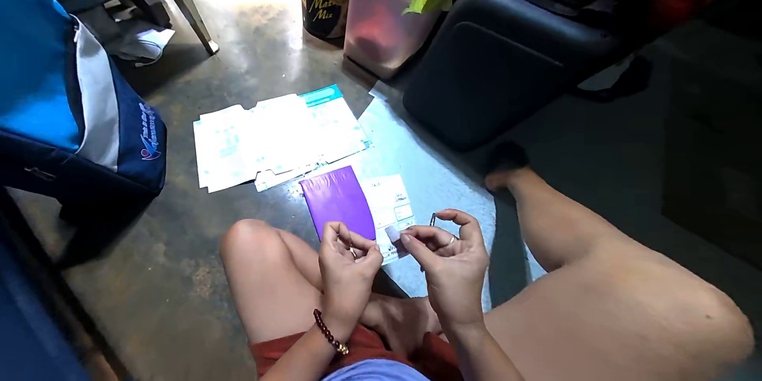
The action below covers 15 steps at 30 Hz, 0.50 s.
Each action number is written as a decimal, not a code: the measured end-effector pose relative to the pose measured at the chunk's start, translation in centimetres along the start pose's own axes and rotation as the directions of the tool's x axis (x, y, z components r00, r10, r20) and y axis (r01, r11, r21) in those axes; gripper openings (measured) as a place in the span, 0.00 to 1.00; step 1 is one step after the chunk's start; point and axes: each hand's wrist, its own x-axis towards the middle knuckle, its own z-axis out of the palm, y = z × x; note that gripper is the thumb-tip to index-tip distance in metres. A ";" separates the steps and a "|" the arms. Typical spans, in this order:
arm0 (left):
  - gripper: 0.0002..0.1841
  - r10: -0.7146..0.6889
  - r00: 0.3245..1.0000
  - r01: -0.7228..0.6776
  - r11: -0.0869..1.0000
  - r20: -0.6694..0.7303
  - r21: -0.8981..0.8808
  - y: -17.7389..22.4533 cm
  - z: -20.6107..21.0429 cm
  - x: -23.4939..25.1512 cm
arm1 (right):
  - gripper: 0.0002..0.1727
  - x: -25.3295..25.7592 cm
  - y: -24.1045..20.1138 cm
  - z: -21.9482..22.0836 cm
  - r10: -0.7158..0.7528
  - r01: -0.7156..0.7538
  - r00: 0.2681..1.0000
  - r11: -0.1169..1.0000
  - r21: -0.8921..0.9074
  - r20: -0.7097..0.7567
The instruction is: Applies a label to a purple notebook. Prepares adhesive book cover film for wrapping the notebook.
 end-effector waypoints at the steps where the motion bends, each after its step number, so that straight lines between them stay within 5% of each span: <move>1: 0.21 -0.013 1.000 0.013 1.000 -0.011 0.001 -0.3 0.1 0.5 | 0.31 0.6 0.3 0.0 0.036 -0.035 0.999 0.999 0.030 -0.018; 9: 0.20 -0.142 0.988 0.139 0.989 -0.059 -0.040 -4.0 1.8 4.9 | 0.28 6.4 2.0 -0.1 0.377 -0.343 0.896 0.923 0.172 -0.234; 15: 0.17 -0.205 0.974 0.205 0.979 -0.092 -0.012 -8.1 3.8 8.7 | 0.28 10.9 4.2 -1.2 0.430 -0.363 0.813 0.901 0.236 -0.392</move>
